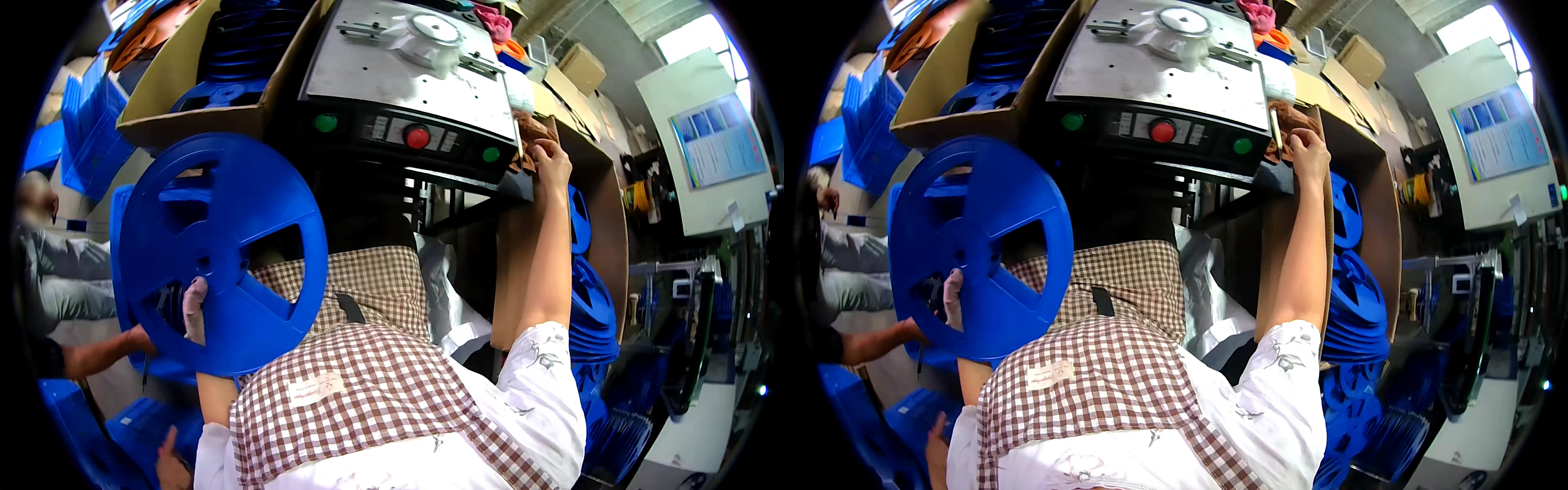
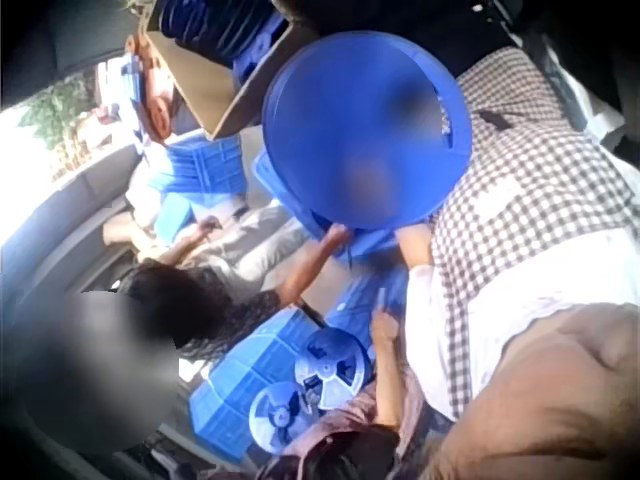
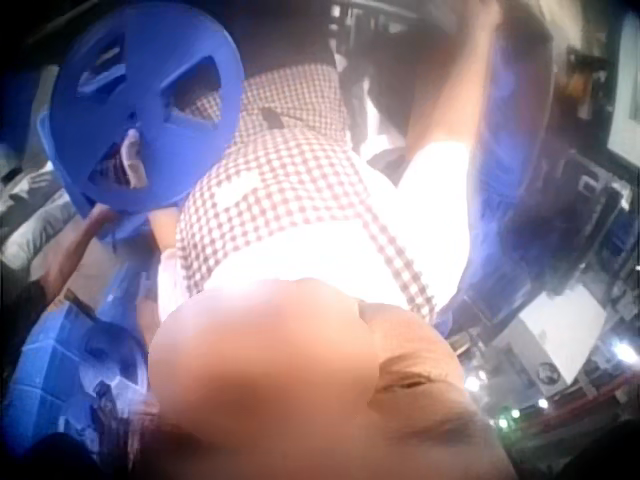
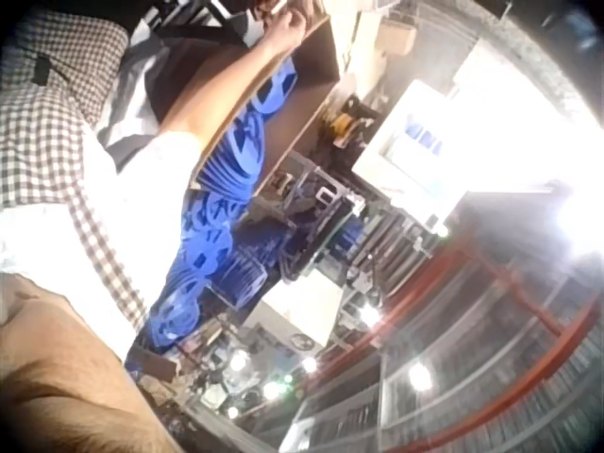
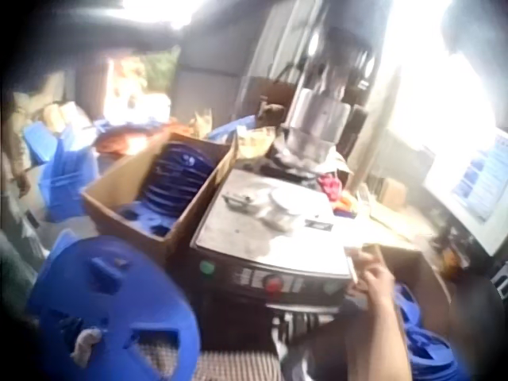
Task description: The person repeatedly picks up blue plastic spools, places them on a machine, presses a button, and then removes them. The person stacks the processed spools into a blue crate. Another person is visible in the background handling similar spools.
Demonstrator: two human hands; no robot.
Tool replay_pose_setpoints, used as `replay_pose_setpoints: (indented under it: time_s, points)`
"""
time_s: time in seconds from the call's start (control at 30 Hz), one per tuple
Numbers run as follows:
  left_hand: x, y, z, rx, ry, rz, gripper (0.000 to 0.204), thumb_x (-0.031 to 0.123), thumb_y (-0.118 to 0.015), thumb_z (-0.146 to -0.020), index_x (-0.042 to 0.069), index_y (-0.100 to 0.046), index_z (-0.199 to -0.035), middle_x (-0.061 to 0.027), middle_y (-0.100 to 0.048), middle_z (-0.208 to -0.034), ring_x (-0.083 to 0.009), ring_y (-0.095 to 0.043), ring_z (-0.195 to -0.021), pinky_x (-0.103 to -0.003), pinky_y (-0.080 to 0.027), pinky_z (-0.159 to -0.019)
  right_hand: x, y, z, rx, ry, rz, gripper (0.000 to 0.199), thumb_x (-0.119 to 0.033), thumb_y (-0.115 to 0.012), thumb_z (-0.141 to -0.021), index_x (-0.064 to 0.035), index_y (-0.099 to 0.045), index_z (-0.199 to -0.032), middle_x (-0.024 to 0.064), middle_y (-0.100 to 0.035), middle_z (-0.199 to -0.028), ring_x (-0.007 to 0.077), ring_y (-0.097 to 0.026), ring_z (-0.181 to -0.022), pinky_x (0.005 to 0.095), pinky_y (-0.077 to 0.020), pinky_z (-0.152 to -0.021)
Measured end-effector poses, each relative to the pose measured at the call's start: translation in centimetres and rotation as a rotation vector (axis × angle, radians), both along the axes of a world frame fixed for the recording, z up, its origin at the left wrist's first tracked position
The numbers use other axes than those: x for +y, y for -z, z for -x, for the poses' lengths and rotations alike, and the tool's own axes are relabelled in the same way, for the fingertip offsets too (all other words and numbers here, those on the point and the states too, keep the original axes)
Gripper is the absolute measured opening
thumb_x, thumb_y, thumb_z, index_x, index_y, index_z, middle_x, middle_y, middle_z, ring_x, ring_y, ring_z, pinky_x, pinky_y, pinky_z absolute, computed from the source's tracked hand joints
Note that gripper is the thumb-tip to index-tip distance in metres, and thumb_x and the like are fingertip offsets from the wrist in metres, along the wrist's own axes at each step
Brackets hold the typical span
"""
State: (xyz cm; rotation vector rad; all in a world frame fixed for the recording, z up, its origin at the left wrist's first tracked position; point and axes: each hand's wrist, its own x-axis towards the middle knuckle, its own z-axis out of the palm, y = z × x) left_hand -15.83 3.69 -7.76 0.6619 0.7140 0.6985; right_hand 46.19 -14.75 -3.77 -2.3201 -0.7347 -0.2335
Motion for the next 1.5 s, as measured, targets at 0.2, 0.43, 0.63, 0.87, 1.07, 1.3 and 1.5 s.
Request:
replay_pose_setpoints:
  time_s: [0.2,0.43,0.63,0.87,1.07,1.3,1.5]
  points:
    - [-0.2,3.4,1.8,-0.038,0.014,-0.020,0.049,0.030,-0.063,-0.090,-0.002,-0.053,-0.125,-0.0122,-0.065,-0.105,-0.0176,-0.067,-0.087,-0.027,-0.057,-0.080,5.0,3.8,-3.4,-0.022,-0.061,0.389,0.041,-0.048,-0.061,-0.083,-0.0140,-0.073,-0.102,0.0181,-0.070,-0.094,0.0341,-0.067,-0.095,0.0433,-0.0500,-0.082]
    - [0.4,3.7,2.3,-0.094,-0.021,-0.227,0.072,0.043,-0.074,-0.081,-0.001,-0.047,-0.131,-0.0076,-0.064,-0.106,-0.0129,-0.065,-0.090,-0.028,-0.057,-0.083,-0.9,8.1,-15.0,0.139,-0.075,0.055,0.014,-0.018,-0.066,-0.085,-0.0040,-0.065,-0.085,0.0165,-0.069,-0.088,0.0256,-0.069,-0.082,0.0337,-0.0507,-0.066]
    - [1.0,5.5,3.5,-0.099,0.032,-0.090,0.074,0.029,-0.080,-0.075,0.006,-0.043,-0.135,-0.0034,-0.061,-0.097,-0.0086,-0.063,-0.083,-0.029,-0.058,-0.080,0.8,-4.6,4.7,0.639,-0.789,-0.816,0.044,0.002,-0.054,-0.091,-0.0029,-0.043,-0.133,0.0247,-0.056,-0.127,0.0310,-0.060,-0.116,0.0336,-0.0518,-0.096]
    - [1.2,4.0,2.0,-0.116,0.004,-0.022,0.074,0.024,-0.080,-0.077,0.002,-0.042,-0.137,-0.0101,-0.060,-0.105,-0.0185,-0.062,-0.086,-0.029,-0.055,-0.083,11.5,-9.1,29.0,1.426,-1.345,-0.609,0.051,-0.028,-0.058,-0.090,0.0018,-0.041,-0.127,0.0298,-0.056,-0.121,0.0330,-0.067,-0.096,0.0354,-0.0585,-0.078]
    - [-0.2,-0.1,1.4,-0.076,0.021,-0.271,0.077,0.024,-0.084,-0.069,0.008,-0.047,-0.135,-0.0107,-0.061,-0.118,-0.0202,-0.063,-0.102,-0.030,-0.054,-0.090,17.3,-10.5,40.3,0.476,-1.428,-0.023,0.049,0.013,-0.057,-0.081,-0.0047,-0.046,-0.125,0.0152,-0.065,-0.105,0.0233,-0.070,-0.083,0.0357,-0.0578,-0.076]
    - [-0.6,-0.8,1.5,0.102,0.019,-0.375,0.062,0.026,-0.076,-0.069,0.009,-0.056,-0.125,-0.0070,-0.065,-0.108,-0.0189,-0.064,-0.100,-0.033,-0.052,-0.091,19.5,-9.0,42.5,-0.398,-1.519,0.142,0.027,-0.010,-0.063,-0.087,-0.0121,-0.057,-0.114,0.0052,-0.052,-0.080,0.0222,-0.055,-0.073,0.0355,-0.0442,-0.062]
    - [-0.5,-1.0,1.6,0.216,0.093,-0.392,0.055,0.029,-0.072,-0.069,0.010,-0.060,-0.119,-0.0037,-0.065,-0.098,-0.0163,-0.063,-0.091,-0.029,-0.052,-0.088,19.4,-8.4,42.1,-0.578,-1.419,0.190,0.033,-0.044,-0.061,-0.088,-0.0160,-0.061,-0.105,0.0015,-0.047,-0.073,0.0182,-0.049,-0.068,0.0341,-0.0391,-0.063]
